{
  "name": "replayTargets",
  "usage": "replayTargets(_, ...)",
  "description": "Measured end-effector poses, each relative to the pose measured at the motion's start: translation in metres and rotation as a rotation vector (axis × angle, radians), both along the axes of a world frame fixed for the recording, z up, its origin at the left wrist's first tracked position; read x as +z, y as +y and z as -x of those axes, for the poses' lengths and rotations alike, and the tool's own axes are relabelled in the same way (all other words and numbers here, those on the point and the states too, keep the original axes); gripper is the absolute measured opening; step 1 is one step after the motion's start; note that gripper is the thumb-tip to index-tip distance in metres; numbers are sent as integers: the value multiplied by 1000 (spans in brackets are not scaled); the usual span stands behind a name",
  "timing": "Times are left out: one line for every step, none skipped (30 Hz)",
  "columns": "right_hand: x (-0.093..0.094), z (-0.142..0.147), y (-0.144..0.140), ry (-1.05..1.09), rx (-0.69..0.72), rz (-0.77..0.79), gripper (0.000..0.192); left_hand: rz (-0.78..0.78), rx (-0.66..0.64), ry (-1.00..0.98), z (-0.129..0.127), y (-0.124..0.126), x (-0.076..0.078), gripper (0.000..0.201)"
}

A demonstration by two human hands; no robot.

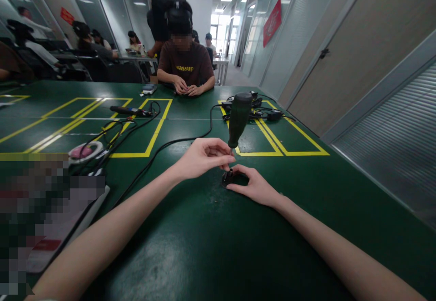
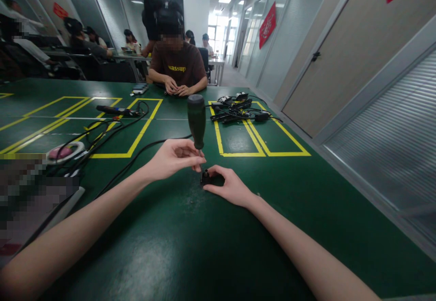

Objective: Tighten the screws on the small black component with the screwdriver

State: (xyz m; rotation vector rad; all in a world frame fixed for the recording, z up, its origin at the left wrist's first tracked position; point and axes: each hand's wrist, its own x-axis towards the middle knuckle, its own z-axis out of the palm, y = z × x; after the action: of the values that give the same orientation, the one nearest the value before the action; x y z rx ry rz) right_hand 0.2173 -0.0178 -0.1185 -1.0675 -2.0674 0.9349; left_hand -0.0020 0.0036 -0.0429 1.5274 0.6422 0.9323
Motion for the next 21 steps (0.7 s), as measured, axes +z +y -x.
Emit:
replayTargets(0, 0, 0, 1, 1, 0, 20, 0, 4, 4, 0, 0, 0, 31)
replayTargets(0, 0, 0, 2, 3, 0, 20, -1, 5, 8, 0, 0, -1, 31)
replayTargets(0, 0, 0, 3, 4, 1, 19, -3, 5, 9, 0, 0, -1, 31)
replayTargets(0, 0, 0, 5, 5, 1, 19, -3, 4, 8, 0, 0, -1, 30)
replayTargets(0, 0, 0, 6, 5, 1, 19, -3, 3, 5, 0, 0, 0, 30)
replayTargets(0, 0, 0, 7, 4, 0, 19, -4, 1, 0, 0, -1, 0, 30)
replayTargets(-1, 0, 0, 8, 2, -1, 19, -5, -2, -1, 1, -1, 1, 30)
replayTargets(-1, 0, 0, 7, 1, -3, 19, -6, -8, 1, 1, -1, 1, 29)
replayTargets(-1, 0, 0, 5, -1, -4, 19, -10, -15, 3, 1, -2, 2, 29)
replayTargets(-1, 0, 0, 3, -2, -5, 19, -15, -22, 6, 2, -2, 2, 28)
replayTargets(-1, 0, 0, 0, -2, -6, 19, -18, -28, 4, 2, -2, 3, 27)
replayTargets(-1, 0, 0, -4, -2, -5, 20, -21, -32, 0, 2, -1, 2, 27)
replayTargets(0, 0, 0, -7, -3, -5, 20, -23, -33, -5, 2, -1, 2, 27)
replayTargets(0, 0, 0, -11, -4, -5, 20, -25, -33, -10, 2, -1, 2, 27)
replayTargets(1, 0, 0, -14, -4, -5, 20, -26, -32, -14, 2, 0, 1, 27)
replayTargets(1, 0, 0, -17, -4, -5, 20, -27, -31, -17, 2, 0, 1, 27)
replayTargets(2, 0, 0, -19, -3, -5, 20, -27, -29, -17, 2, 0, 0, 26)
replayTargets(2, 0, 0, -21, -2, -6, 20, -27, -27, -16, 1, 0, 0, 25)
replayTargets(3, 0, 0, -22, -2, -6, 20, -26, -24, -10, 1, 0, 0, 25)
replayTargets(3, 0, 0, -23, -2, -7, 20, -24, -19, -2, 1, 0, 0, 24)
replayTargets(2, 0, 0, -23, -3, -8, 20, -20, -15, 8, 1, 0, 1, 24)
